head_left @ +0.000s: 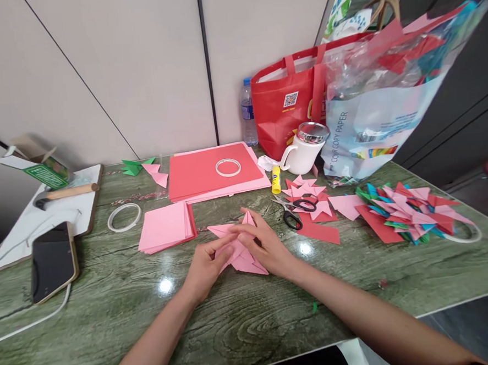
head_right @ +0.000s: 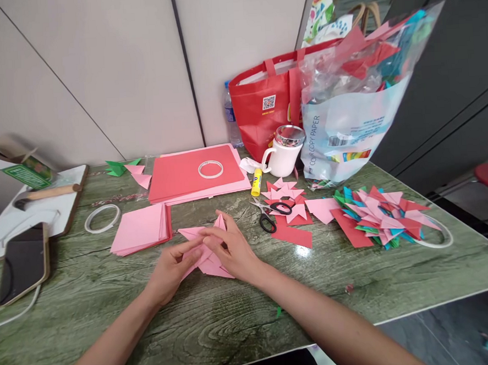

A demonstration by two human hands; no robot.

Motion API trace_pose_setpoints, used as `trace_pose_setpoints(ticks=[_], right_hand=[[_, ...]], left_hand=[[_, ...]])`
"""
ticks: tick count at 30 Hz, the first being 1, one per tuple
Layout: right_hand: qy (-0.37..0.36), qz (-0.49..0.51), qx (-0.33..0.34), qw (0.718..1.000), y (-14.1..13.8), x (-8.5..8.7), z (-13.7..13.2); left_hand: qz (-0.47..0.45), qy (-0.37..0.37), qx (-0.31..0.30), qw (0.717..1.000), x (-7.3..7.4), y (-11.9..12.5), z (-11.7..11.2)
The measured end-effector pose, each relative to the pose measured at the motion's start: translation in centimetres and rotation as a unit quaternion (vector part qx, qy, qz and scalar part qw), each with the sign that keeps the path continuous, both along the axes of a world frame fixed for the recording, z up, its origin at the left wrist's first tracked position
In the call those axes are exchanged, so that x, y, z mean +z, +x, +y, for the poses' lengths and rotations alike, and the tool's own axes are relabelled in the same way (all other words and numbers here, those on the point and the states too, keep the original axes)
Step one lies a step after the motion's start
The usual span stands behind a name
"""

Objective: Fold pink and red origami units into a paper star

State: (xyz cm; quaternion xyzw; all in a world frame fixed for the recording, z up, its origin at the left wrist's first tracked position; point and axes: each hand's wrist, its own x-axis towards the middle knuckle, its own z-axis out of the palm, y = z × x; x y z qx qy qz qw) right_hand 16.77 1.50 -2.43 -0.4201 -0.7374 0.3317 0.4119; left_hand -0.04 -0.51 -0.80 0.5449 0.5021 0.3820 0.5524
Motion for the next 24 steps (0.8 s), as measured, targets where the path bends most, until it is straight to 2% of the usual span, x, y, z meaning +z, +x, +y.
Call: trace_pose_setpoints(ticks=[6, 14, 19, 24], right_hand=[[-0.002, 0.082, -0.085, 0.993, 0.41, 0.10, 0.66], [-0.048, 0.158, -0.081, 0.983, 0.29, 0.17, 0.54], [-0.054, 0.170, -0.095, 0.979, 0.27, 0.29, 0.50], [-0.091, 0.180, -0.093, 0.975, 0.28, 0.65, 0.43]], left_hand=[[-0.005, 0.013, 0.035, 0.999, -0.10, -0.50, 0.18], [-0.050, 0.002, 0.044, 0.998, 0.25, -0.39, 0.17], [-0.137, -0.033, 0.051, 0.989, 0.24, -0.28, 0.15], [-0.217, -0.087, 0.081, 0.969, 0.64, -0.12, 0.26]])
